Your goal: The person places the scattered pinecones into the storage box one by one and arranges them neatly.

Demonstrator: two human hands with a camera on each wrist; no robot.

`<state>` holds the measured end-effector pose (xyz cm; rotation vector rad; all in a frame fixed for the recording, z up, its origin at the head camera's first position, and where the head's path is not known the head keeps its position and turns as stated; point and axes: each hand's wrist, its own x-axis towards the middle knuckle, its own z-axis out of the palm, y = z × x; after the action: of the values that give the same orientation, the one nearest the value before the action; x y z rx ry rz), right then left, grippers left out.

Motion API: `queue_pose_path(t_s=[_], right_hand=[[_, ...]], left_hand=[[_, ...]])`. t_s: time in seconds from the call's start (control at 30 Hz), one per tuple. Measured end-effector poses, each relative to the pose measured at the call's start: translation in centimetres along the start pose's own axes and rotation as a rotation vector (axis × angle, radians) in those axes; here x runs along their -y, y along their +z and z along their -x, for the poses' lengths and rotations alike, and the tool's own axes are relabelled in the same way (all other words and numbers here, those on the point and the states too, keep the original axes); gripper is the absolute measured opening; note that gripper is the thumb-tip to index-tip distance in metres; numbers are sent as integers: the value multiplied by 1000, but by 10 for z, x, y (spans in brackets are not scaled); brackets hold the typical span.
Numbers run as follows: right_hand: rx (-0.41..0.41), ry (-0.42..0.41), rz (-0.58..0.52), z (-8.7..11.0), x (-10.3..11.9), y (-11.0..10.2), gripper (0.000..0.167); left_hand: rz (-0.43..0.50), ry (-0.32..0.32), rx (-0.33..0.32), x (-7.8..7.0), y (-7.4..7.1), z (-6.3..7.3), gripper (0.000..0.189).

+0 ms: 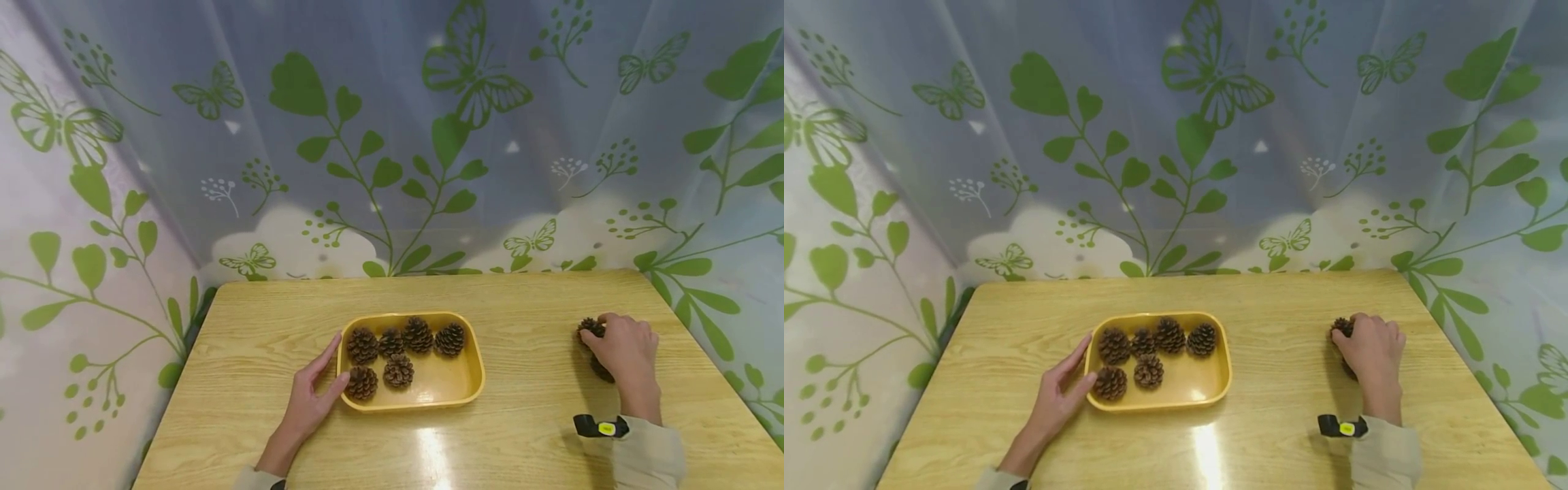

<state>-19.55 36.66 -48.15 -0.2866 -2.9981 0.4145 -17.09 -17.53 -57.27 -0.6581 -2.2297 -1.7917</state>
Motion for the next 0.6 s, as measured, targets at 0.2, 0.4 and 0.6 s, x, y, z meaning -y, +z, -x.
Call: queue_pose_path(t_s=[0.2,0.4,0.6], right_hand=[[-14,-2,-6,0,2,2,50],[-29,-15,-9,0,5,2,50],[-37,-30,1,-2,8,3,51]], left_hand=[[-8,0,-1,0,0,0,65],[-3,-6,1,-2,0,0,65],[-4,-3,2,-3,0,0,65]])
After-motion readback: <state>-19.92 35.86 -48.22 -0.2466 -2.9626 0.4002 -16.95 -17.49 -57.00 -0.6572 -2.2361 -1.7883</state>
